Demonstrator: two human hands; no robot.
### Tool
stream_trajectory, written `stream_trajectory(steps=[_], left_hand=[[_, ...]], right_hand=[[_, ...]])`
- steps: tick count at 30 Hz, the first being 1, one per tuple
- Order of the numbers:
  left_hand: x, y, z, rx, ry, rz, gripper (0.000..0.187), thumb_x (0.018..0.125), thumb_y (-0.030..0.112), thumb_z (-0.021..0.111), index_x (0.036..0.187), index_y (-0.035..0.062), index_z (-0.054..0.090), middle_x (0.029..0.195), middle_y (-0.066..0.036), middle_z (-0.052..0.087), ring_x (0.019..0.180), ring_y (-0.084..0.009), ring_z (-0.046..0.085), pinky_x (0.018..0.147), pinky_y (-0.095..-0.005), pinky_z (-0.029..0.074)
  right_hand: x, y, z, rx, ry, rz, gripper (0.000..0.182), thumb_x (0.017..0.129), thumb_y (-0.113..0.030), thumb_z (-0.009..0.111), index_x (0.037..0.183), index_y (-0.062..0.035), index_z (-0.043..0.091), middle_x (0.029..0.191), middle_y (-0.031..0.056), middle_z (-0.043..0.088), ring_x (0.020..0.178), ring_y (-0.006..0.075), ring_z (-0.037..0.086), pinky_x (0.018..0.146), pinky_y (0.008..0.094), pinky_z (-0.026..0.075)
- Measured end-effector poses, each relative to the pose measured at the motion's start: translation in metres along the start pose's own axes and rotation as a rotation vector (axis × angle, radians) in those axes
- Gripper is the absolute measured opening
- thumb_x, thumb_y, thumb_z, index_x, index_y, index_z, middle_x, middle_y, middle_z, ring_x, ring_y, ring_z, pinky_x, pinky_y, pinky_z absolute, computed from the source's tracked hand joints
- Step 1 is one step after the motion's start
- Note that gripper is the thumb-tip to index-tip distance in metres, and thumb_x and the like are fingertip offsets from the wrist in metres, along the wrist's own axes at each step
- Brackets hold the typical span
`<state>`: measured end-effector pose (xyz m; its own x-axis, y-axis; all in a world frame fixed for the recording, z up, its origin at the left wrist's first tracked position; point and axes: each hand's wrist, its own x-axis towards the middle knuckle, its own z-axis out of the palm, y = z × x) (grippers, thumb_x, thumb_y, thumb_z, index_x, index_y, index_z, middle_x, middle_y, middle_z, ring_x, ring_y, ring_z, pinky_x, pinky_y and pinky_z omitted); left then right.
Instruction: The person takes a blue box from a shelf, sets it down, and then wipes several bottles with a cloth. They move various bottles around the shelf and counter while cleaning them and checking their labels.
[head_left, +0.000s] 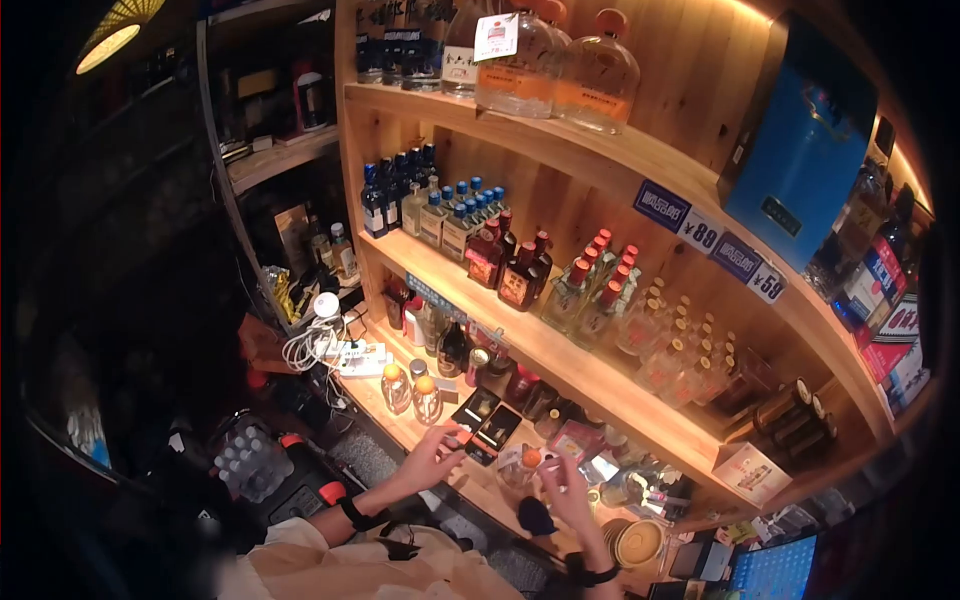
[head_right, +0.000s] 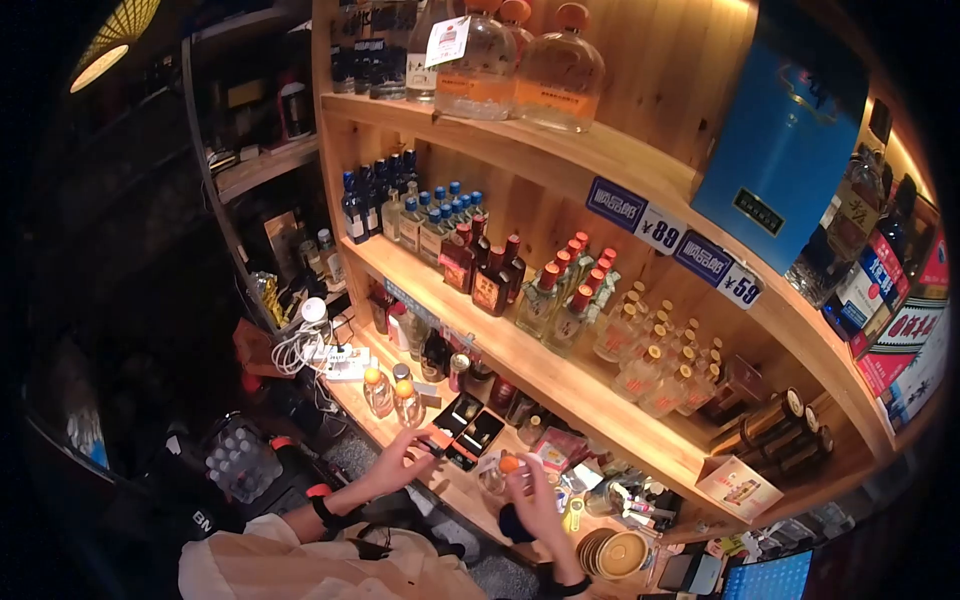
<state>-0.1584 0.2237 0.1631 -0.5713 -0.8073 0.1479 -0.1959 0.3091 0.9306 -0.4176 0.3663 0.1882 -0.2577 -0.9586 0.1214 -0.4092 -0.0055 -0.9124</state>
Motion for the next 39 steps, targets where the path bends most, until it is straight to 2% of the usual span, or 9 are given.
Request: stream_trajectory(steps=[5,10,17,19,22,24,26,33,39], left_hand=[[-0.027,-0.023,-0.004,-0.044,-0.311,-0.124,0.042,0.092,0.023,0.065,0.125,-0.0009,0.053,0.109,-0.016,0.055,0.096,-0.0223,0.062,0.080,-0.0333,0.053],[-0.037,-0.048,-0.024,0.093,-0.462,0.036,0.043,0.093,0.027,0.064,0.124,-0.0011,0.054,0.115,-0.022,0.056,0.108,-0.0319,0.062,0.092,-0.0382,0.049],[-0.036,-0.058,-0.070,0.085,-0.343,-0.020,0.043,0.091,0.027,0.065,0.122,-0.0009,0.056,0.113,-0.020,0.058,0.102,-0.0315,0.062,0.091,-0.0378,0.049],[-0.037,-0.056,-0.085,0.071,-0.277,-0.026,0.042,0.090,0.025,0.067,0.121,-0.0009,0.058,0.113,-0.020,0.059,0.100,-0.0305,0.062,0.089,-0.0377,0.050],[-0.039,-0.051,-0.111,0.062,-0.216,-0.057,0.041,0.089,0.024,0.067,0.120,-0.0008,0.058,0.113,-0.019,0.059,0.099,-0.0296,0.063,0.087,-0.0365,0.051],[-0.042,-0.053,-0.126,0.026,-0.199,-0.134,0.040,0.088,0.021,0.068,0.121,0.0005,0.058,0.114,-0.018,0.059,0.099,-0.0284,0.063,0.083,-0.0351,0.051],[-0.051,-0.052,-0.139,0.031,-0.123,-0.191,0.036,0.088,0.018,0.068,0.120,0.0031,0.059,0.111,-0.016,0.060,0.097,-0.0273,0.063,0.080,-0.0345,0.051],[-0.095,-0.086,-0.169,0.067,0.134,-0.216,0.032,0.088,0.013,0.067,0.118,0.0046,0.060,0.105,-0.015,0.062,0.095,-0.0268,0.064,0.072,-0.0324,0.052],[-0.113,-0.110,-0.178,0.050,0.161,-0.307,0.031,0.088,0.014,0.067,0.117,0.0023,0.060,0.104,-0.017,0.065,0.094,-0.0268,0.066,0.075,-0.0329,0.053]], right_hand=[[-0.009,-0.113,-0.092,-0.241,-0.010,0.007,0.049,0.088,-0.002,0.065,0.135,-0.0054,0.051,0.107,0.0082,0.064,0.082,0.0128,0.061,0.074,0.0270,0.051],[-0.006,-0.211,-0.149,-0.374,0.090,-0.052,0.039,0.087,0.003,0.057,0.127,0.0008,0.054,0.105,0.0092,0.065,0.077,0.0108,0.061,0.072,0.0254,0.051],[0.109,-0.371,-0.164,-0.482,0.387,-0.499,0.045,0.100,-0.034,0.051,0.128,0.0008,0.056,0.107,0.0139,0.065,0.059,0.0097,0.052,0.056,0.0206,0.043],[0.155,-0.417,-0.139,-0.504,0.378,-0.613,0.047,0.102,-0.032,0.049,0.135,0.0014,0.053,0.114,0.0131,0.065,0.057,0.0057,0.049,0.055,0.0192,0.041],[0.236,-0.449,-0.122,-0.402,0.342,-0.615,0.047,0.101,-0.034,0.048,0.139,-0.0056,0.052,0.129,0.0054,0.061,0.064,0.0029,0.044,0.064,0.0172,0.039],[0.301,-0.456,-0.133,-0.363,0.222,-0.575,0.038,0.098,-0.030,0.058,0.125,-0.0042,0.063,0.100,0.0011,0.067,0.071,0.0022,0.050,0.066,0.0165,0.041],[0.335,-0.482,-0.092,-0.436,0.389,-0.543,0.038,0.096,-0.035,0.062,0.113,-0.0008,0.059,0.093,0.0098,0.064,0.080,0.0163,0.063,0.072,0.0253,0.052],[0.422,-0.512,-0.084,-0.811,0.637,-0.759,0.036,0.089,-0.037,0.069,0.105,-0.0044,0.063,0.090,0.0103,0.065,0.076,0.0173,0.062,0.067,0.0263,0.051],[0.478,-0.492,-0.118,-1.188,0.616,-1.115,0.037,0.087,-0.038,0.071,0.103,-0.0056,0.063,0.089,0.0108,0.065,0.074,0.0170,0.062,0.063,0.0262,0.051]])
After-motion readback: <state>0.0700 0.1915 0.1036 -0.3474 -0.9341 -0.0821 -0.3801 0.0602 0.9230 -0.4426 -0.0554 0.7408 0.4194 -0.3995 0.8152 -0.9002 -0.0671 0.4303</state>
